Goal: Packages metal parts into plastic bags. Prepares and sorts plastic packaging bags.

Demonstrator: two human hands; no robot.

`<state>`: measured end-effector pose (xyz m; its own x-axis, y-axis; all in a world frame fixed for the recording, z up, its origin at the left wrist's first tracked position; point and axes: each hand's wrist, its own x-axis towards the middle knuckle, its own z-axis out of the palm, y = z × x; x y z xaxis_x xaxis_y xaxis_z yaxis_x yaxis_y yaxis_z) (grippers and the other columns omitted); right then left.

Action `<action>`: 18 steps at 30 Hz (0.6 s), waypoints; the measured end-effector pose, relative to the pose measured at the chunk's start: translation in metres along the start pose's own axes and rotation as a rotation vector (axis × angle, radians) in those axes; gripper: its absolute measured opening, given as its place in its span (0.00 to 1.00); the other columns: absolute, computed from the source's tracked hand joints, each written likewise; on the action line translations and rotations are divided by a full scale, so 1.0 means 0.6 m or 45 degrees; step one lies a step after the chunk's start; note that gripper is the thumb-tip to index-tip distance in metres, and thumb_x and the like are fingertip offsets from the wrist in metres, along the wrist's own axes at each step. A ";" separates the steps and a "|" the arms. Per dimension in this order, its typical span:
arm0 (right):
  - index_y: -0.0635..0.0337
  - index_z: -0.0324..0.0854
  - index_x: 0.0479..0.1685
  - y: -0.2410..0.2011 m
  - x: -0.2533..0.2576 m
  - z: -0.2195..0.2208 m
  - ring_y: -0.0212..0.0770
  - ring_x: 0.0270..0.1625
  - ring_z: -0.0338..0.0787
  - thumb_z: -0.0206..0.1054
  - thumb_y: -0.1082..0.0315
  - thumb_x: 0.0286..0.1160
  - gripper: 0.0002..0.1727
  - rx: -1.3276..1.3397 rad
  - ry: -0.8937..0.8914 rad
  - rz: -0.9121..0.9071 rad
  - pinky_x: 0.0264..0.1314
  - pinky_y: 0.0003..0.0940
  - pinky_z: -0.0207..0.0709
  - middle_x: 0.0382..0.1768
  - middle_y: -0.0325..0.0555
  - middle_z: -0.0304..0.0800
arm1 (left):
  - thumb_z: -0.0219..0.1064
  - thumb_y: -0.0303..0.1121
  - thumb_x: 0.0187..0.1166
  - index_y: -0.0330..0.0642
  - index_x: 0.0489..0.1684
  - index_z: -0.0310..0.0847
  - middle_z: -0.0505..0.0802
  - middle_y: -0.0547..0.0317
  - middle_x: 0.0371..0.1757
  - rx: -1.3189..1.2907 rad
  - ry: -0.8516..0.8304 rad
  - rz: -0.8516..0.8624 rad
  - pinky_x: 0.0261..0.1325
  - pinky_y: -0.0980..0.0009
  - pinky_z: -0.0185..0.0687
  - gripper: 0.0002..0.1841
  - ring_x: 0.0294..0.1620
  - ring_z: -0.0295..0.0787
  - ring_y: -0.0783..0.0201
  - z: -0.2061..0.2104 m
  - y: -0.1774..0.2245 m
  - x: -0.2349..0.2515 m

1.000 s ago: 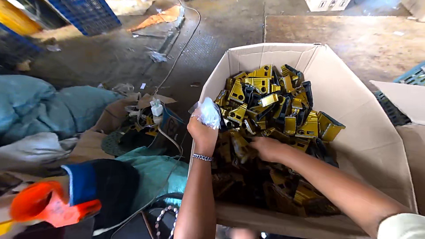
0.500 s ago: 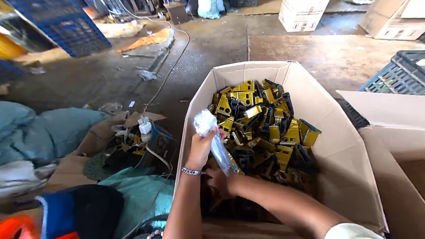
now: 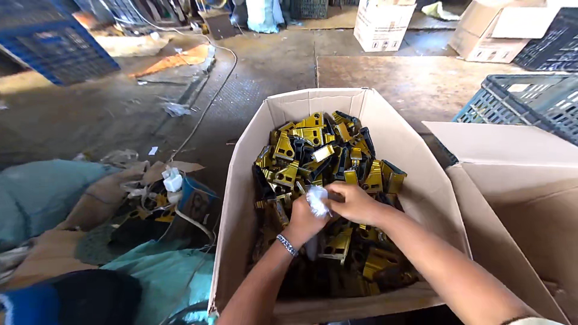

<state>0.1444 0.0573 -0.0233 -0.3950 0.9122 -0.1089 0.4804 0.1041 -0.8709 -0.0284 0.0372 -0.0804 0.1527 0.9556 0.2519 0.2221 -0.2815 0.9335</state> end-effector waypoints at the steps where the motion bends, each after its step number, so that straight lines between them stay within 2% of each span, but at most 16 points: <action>1: 0.72 0.84 0.58 0.005 0.001 0.003 0.39 0.50 0.90 0.64 0.64 0.84 0.18 0.020 0.027 -0.027 0.58 0.35 0.84 0.53 0.57 0.90 | 0.86 0.26 0.51 0.24 0.56 0.80 0.94 0.53 0.49 -0.110 -0.037 -0.185 0.62 0.75 0.86 0.30 0.52 0.91 0.73 0.001 0.018 0.001; 2: 0.71 0.85 0.55 0.010 0.001 0.001 0.34 0.43 0.89 0.63 0.65 0.85 0.15 0.064 0.053 0.001 0.52 0.30 0.84 0.45 0.52 0.90 | 0.87 0.25 0.51 0.29 0.58 0.80 0.94 0.57 0.48 -0.253 -0.070 -0.357 0.58 0.76 0.88 0.31 0.49 0.92 0.74 -0.001 0.032 0.003; 3: 0.71 0.84 0.53 0.012 -0.001 -0.001 0.30 0.37 0.87 0.62 0.65 0.87 0.15 0.089 0.072 0.053 0.46 0.27 0.83 0.41 0.48 0.89 | 0.84 0.25 0.56 0.33 0.58 0.80 0.94 0.62 0.43 -0.388 -0.098 -0.491 0.49 0.78 0.88 0.28 0.41 0.91 0.76 -0.003 0.044 0.005; 4: 0.70 0.84 0.53 0.010 -0.001 -0.001 0.29 0.32 0.84 0.60 0.63 0.89 0.16 0.093 0.085 0.119 0.40 0.26 0.81 0.37 0.47 0.86 | 0.79 0.26 0.66 0.38 0.54 0.80 0.90 0.66 0.34 -0.513 -0.132 -0.597 0.33 0.80 0.81 0.19 0.28 0.83 0.78 -0.002 0.053 0.007; 5: 0.70 0.83 0.52 0.007 -0.002 0.001 0.30 0.27 0.79 0.58 0.61 0.90 0.17 0.101 0.095 0.188 0.35 0.28 0.78 0.34 0.46 0.83 | 0.71 0.27 0.77 0.42 0.49 0.78 0.83 0.71 0.23 -0.630 -0.181 -0.684 0.23 0.81 0.72 0.09 0.18 0.74 0.78 0.000 0.057 0.008; 6: 0.69 0.82 0.50 0.006 -0.004 0.004 0.30 0.24 0.77 0.58 0.58 0.91 0.18 0.149 0.090 0.248 0.32 0.27 0.76 0.31 0.44 0.80 | 0.65 0.29 0.83 0.44 0.45 0.77 0.78 0.72 0.17 -0.708 -0.215 -0.733 0.18 0.80 0.68 0.02 0.13 0.68 0.78 0.000 0.055 0.007; 7: 0.68 0.80 0.47 0.005 -0.007 0.004 0.29 0.22 0.78 0.58 0.59 0.91 0.17 0.249 0.059 0.271 0.30 0.25 0.79 0.29 0.41 0.79 | 0.60 0.30 0.87 0.43 0.43 0.77 0.76 0.72 0.15 -0.701 -0.210 -0.733 0.18 0.80 0.70 0.03 0.12 0.68 0.77 -0.005 0.050 0.010; 8: 0.67 0.79 0.46 0.005 -0.011 -0.002 0.29 0.24 0.83 0.59 0.63 0.90 0.14 0.378 -0.014 0.262 0.33 0.25 0.84 0.28 0.39 0.80 | 0.59 0.30 0.88 0.41 0.43 0.78 0.79 0.71 0.17 -0.590 -0.148 -0.692 0.20 0.79 0.75 0.05 0.13 0.72 0.76 -0.015 0.044 0.017; 10: 0.67 0.78 0.44 0.009 -0.022 -0.009 0.30 0.28 0.89 0.63 0.71 0.85 0.06 0.535 -0.136 0.264 0.40 0.27 0.90 0.29 0.37 0.84 | 0.60 0.31 0.89 0.32 0.51 0.82 0.91 0.60 0.30 -0.164 0.063 -0.588 0.37 0.73 0.87 0.10 0.27 0.88 0.72 -0.049 0.016 0.031; 11: 0.65 0.77 0.40 0.011 -0.024 -0.008 0.30 0.26 0.89 0.66 0.72 0.82 0.06 0.546 -0.115 0.281 0.37 0.27 0.89 0.26 0.36 0.84 | 0.59 0.31 0.89 0.27 0.58 0.82 0.95 0.52 0.40 0.011 0.157 -0.575 0.48 0.67 0.88 0.14 0.37 0.92 0.67 -0.068 -0.003 0.036; 12: 0.64 0.76 0.34 0.012 -0.021 -0.004 0.30 0.22 0.87 0.71 0.71 0.78 0.09 0.547 -0.036 0.295 0.33 0.27 0.87 0.22 0.36 0.83 | 0.57 0.31 0.90 0.25 0.61 0.80 0.95 0.49 0.43 0.086 0.219 -0.563 0.52 0.64 0.88 0.16 0.40 0.93 0.64 -0.084 -0.017 0.038; 13: 0.61 0.73 0.28 0.012 -0.015 0.002 0.30 0.18 0.83 0.76 0.69 0.74 0.15 0.532 0.047 0.305 0.28 0.26 0.84 0.18 0.36 0.81 | 0.59 0.33 0.90 0.27 0.59 0.80 0.93 0.52 0.40 0.037 0.239 -0.538 0.48 0.67 0.87 0.15 0.37 0.91 0.66 -0.089 -0.019 0.035; 14: 0.60 0.71 0.24 0.010 -0.009 0.008 0.30 0.16 0.81 0.80 0.67 0.69 0.19 0.461 0.067 0.287 0.25 0.26 0.82 0.17 0.37 0.80 | 0.64 0.33 0.86 0.31 0.56 0.78 0.91 0.57 0.37 -0.138 0.174 -0.492 0.46 0.69 0.88 0.13 0.36 0.90 0.68 -0.083 -0.011 0.028; 16: 0.68 0.79 0.32 -0.001 -0.003 0.013 0.31 0.20 0.80 0.85 0.61 0.61 0.21 0.165 -0.119 0.167 0.28 0.27 0.81 0.24 0.42 0.81 | 0.73 0.27 0.70 0.39 0.48 0.79 0.90 0.64 0.35 -0.522 -0.133 -0.434 0.46 0.72 0.87 0.12 0.35 0.88 0.72 -0.048 0.018 0.014; 17: 0.70 0.82 0.36 -0.008 -0.002 0.013 0.30 0.20 0.80 0.86 0.59 0.60 0.23 0.044 -0.232 0.096 0.28 0.25 0.80 0.26 0.43 0.82 | 0.77 0.23 0.63 0.42 0.43 0.81 0.91 0.68 0.32 -0.608 -0.236 -0.427 0.40 0.76 0.86 0.13 0.32 0.87 0.75 -0.033 0.029 0.009; 18: 0.69 0.82 0.34 -0.011 -0.001 0.010 0.28 0.20 0.80 0.85 0.59 0.61 0.22 0.005 -0.274 0.062 0.27 0.23 0.80 0.24 0.41 0.82 | 0.77 0.20 0.60 0.43 0.39 0.81 0.91 0.68 0.31 -0.643 -0.279 -0.420 0.43 0.74 0.87 0.14 0.33 0.88 0.74 -0.033 0.033 0.009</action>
<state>0.1369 0.0534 -0.0203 -0.5300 0.8103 -0.2502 0.4998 0.0601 -0.8640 -0.0420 0.0387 -0.0552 0.3589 0.9302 -0.0772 -0.1817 0.1508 0.9717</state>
